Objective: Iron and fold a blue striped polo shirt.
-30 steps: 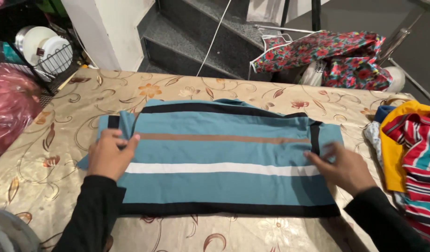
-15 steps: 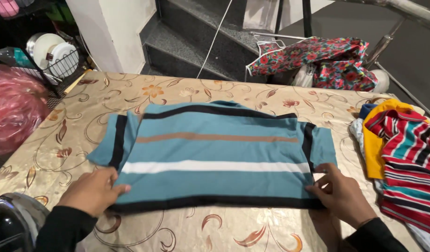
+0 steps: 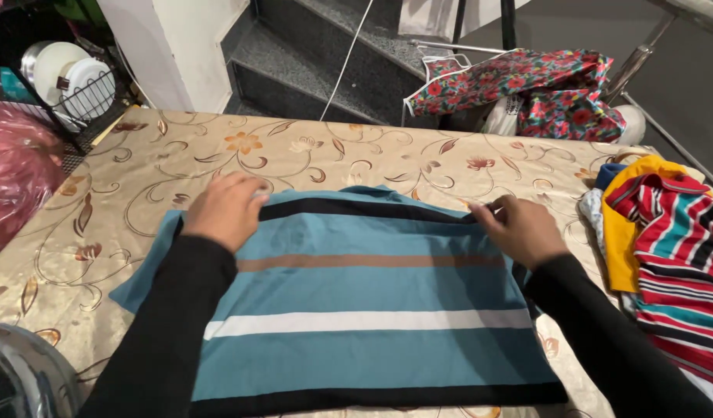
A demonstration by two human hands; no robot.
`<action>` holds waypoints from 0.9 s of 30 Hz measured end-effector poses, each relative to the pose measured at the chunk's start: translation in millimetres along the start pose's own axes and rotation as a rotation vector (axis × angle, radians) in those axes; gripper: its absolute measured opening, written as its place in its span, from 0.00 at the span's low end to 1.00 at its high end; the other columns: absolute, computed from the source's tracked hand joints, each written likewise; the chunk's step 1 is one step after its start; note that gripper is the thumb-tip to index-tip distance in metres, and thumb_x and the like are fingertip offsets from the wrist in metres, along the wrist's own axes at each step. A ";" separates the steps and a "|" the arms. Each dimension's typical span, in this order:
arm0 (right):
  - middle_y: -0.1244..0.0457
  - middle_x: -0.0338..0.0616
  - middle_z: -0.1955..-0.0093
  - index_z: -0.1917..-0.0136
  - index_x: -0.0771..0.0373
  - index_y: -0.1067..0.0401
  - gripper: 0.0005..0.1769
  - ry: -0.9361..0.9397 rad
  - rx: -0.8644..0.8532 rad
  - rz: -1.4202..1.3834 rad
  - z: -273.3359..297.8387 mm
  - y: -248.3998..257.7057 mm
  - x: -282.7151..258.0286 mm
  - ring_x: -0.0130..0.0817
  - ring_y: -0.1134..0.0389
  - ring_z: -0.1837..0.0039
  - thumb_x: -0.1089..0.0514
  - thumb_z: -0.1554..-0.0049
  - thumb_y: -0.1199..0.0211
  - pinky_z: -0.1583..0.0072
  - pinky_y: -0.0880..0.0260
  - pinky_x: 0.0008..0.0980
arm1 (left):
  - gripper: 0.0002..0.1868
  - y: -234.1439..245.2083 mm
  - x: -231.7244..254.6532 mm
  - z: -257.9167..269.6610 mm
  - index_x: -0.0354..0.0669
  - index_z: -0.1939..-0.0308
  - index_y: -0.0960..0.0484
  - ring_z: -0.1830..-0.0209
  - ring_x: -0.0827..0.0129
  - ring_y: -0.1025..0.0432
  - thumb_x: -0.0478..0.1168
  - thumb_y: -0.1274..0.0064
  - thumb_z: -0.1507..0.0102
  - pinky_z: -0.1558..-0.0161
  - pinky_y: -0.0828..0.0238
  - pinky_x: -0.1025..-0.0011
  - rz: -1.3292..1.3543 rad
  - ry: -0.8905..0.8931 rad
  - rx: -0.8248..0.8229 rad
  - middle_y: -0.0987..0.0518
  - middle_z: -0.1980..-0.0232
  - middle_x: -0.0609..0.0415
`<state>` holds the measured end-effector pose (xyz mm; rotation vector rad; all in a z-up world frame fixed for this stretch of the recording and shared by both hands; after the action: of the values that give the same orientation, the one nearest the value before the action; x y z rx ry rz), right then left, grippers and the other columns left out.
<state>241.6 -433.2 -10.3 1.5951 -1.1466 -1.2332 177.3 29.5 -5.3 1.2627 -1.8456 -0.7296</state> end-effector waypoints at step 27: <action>0.33 0.39 0.52 0.45 0.60 0.37 0.21 0.033 0.279 -1.105 -35.1 -24.5 19.6 0.21 0.33 0.51 0.60 0.44 0.27 0.51 0.37 0.20 | 0.18 19.9 -29.7 -16.3 0.54 0.53 0.13 0.38 0.54 0.32 0.48 0.30 0.45 0.39 0.41 0.43 -0.359 0.292 0.089 0.20 0.47 0.53</action>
<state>282.6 -443.2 -31.1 2.5934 -0.3442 -1.7204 187.4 63.7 11.2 1.6877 -1.4464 -0.6134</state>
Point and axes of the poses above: each hand's wrist, its own z-axis away from the middle knuckle, its own y-axis out of the back of the hand, x = y × z, the point moved 5 cm from there along -z, towards the middle knuckle
